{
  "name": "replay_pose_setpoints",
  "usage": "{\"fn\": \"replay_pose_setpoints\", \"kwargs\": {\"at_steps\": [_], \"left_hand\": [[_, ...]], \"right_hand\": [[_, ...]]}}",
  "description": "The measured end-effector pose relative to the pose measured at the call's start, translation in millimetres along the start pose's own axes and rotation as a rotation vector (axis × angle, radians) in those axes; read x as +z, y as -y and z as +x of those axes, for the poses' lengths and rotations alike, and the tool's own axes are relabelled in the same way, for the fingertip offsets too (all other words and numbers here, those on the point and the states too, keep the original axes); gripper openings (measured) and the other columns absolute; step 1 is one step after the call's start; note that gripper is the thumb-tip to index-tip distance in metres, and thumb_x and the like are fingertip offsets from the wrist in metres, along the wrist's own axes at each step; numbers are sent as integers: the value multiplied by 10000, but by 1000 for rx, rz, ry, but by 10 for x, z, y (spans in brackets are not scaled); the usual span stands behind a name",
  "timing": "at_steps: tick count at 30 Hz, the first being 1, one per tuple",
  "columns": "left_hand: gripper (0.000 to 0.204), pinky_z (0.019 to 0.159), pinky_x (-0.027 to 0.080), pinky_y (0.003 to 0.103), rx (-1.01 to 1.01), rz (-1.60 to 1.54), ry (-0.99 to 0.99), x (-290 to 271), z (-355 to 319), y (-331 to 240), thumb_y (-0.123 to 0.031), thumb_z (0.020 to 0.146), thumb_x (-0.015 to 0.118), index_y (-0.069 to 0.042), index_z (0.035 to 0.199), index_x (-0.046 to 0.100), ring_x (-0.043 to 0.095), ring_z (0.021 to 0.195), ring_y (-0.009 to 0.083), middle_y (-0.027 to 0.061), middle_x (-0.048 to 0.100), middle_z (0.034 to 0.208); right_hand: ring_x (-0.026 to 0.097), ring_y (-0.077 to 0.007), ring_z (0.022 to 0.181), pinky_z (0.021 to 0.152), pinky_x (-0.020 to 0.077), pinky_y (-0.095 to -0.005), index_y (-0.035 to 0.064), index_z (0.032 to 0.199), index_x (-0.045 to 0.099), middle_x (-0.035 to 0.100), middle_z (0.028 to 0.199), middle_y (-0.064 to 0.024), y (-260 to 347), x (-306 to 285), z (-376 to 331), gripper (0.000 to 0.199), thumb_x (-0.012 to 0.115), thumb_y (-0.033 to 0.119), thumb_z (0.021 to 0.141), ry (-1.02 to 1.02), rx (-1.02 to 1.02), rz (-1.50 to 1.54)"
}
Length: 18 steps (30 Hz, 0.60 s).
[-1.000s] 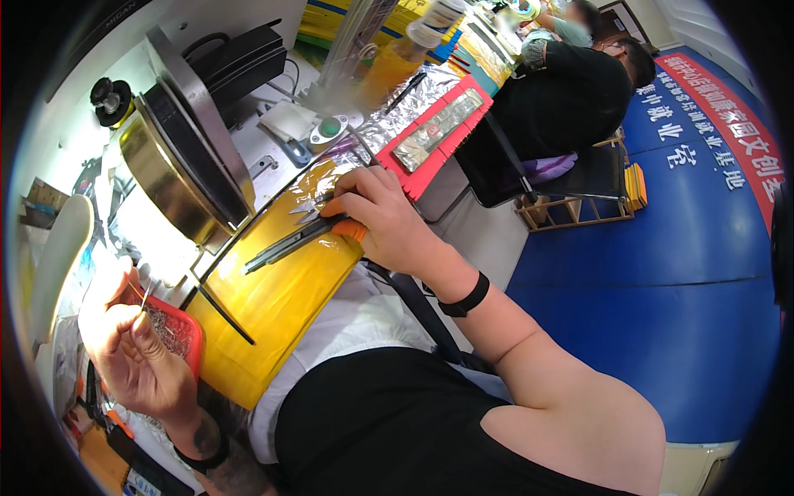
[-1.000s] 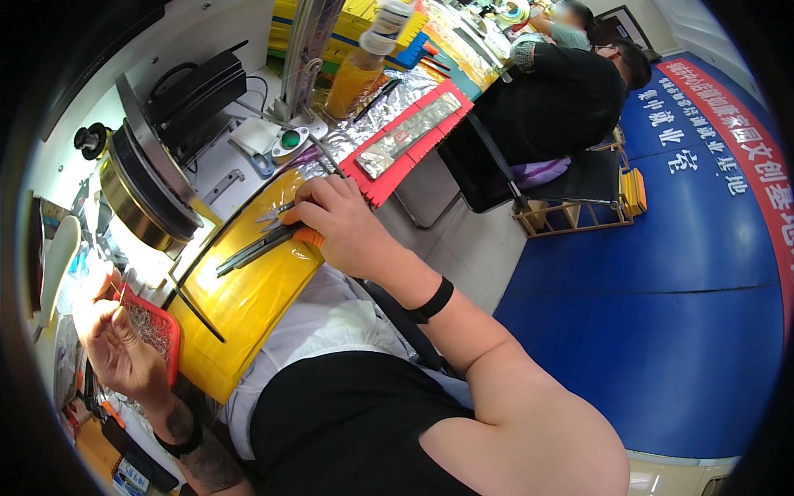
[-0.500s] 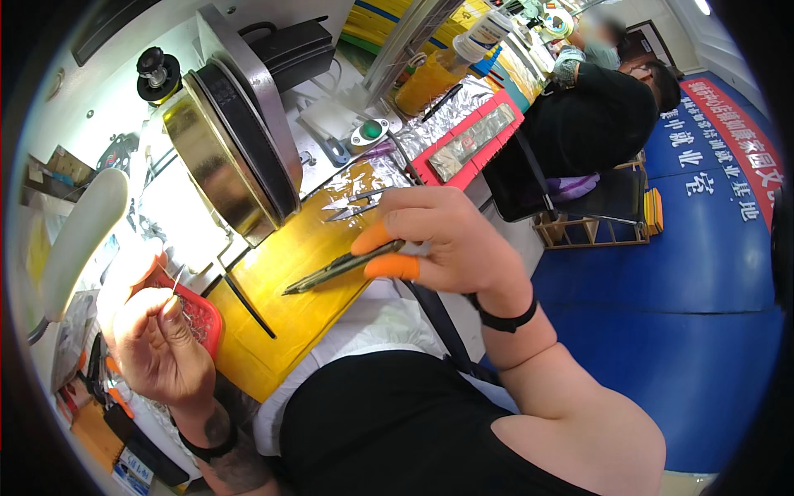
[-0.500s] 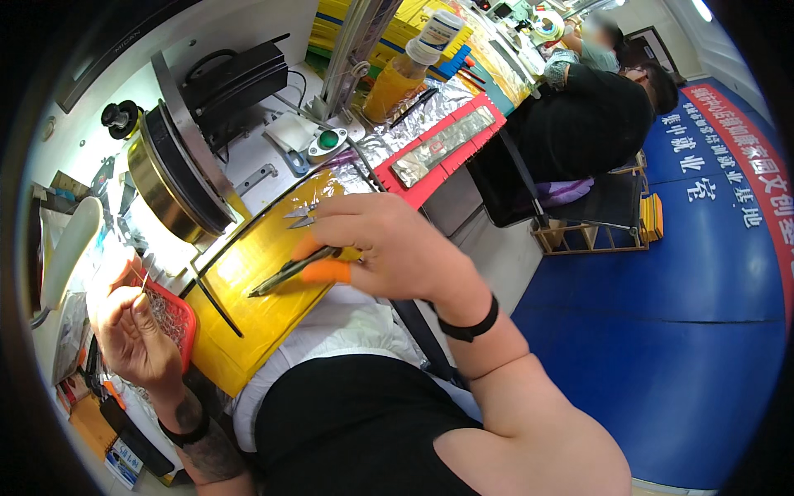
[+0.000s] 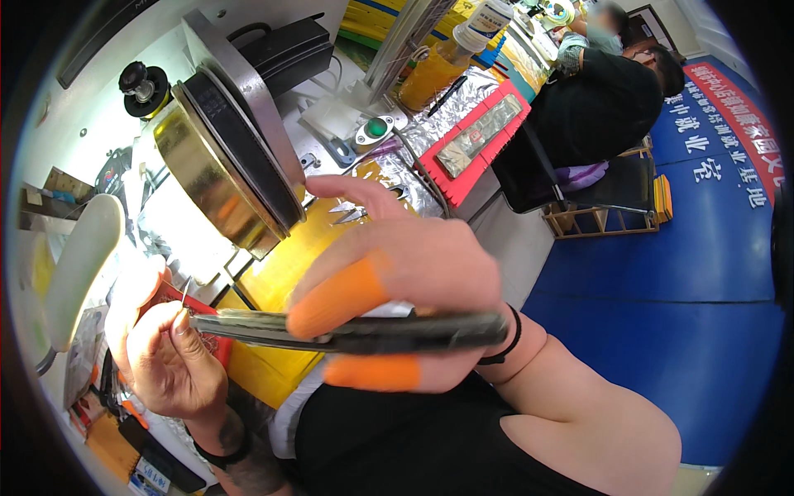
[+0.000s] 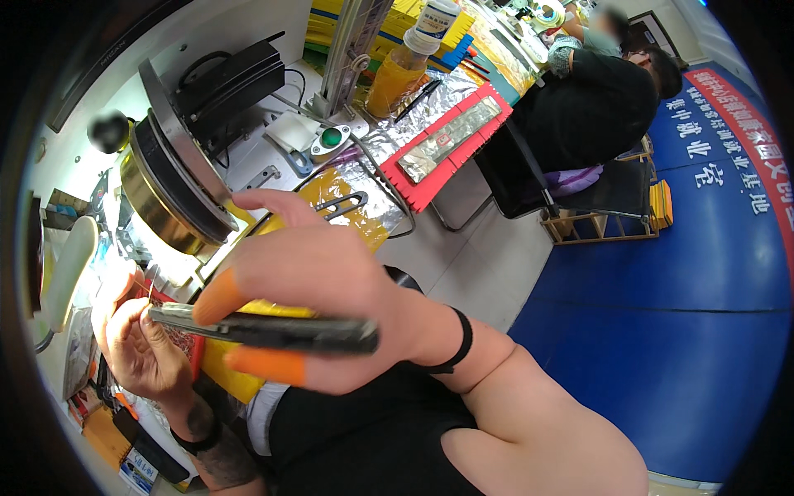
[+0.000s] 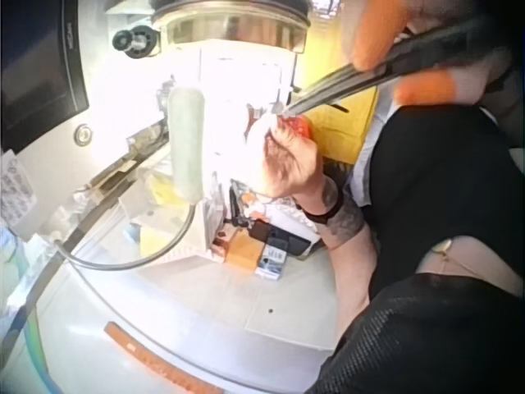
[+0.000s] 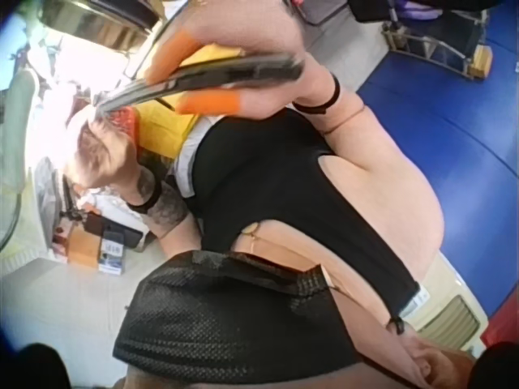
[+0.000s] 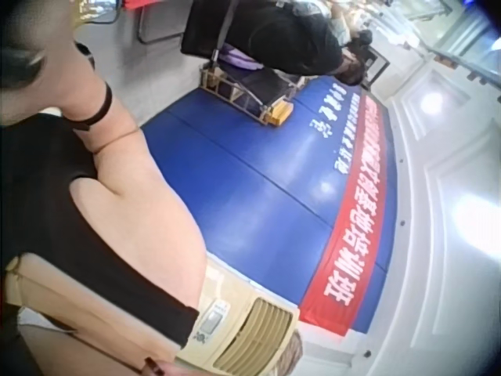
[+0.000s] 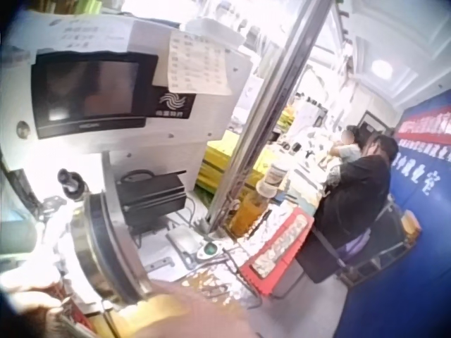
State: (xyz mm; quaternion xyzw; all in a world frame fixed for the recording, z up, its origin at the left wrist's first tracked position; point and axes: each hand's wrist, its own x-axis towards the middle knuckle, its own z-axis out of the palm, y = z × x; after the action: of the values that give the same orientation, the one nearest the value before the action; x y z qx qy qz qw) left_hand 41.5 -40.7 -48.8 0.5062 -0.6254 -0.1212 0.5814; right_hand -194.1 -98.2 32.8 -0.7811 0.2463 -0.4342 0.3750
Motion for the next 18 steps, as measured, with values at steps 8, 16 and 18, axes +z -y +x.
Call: {"fn": "replay_pose_setpoints", "kwargs": {"at_steps": [8, 16, 18], "left_hand": [[124, 1010, 476, 413, -18, 21, -14, 12, 2, -17, 82, 938, 529, 89, 1055, 571, 599, 1139, 306, 211, 545, 1248], [132, 1035, 466, 427, 30, -11, -14, 10, -4, 39, 96, 940, 505, 85, 1058, 563, 593, 1149, 313, 216, 541, 1251], [140, 1041, 466, 439, 39, 17, 21, -7, 8, 42, 105, 938, 499, 86, 1063, 558, 590, 1152, 317, 220, 537, 1253]], "right_hand": [[604, -280, 616, 1121, 260, -629, 28, 820, 593, 579, 727, -80, -146, 287, 69, 142, 650, 157, 823, -118, -203, -161], [602, -268, 625, 1114, 247, -665, 13, 809, 589, 577, 724, -85, -170, 320, 33, 155, 580, 160, 858, -101, -209, -144], [604, -266, 627, 1113, 238, -675, 14, 817, 594, 581, 730, -89, -169, 305, 42, 134, 570, 140, 855, -89, -211, -153]]}}
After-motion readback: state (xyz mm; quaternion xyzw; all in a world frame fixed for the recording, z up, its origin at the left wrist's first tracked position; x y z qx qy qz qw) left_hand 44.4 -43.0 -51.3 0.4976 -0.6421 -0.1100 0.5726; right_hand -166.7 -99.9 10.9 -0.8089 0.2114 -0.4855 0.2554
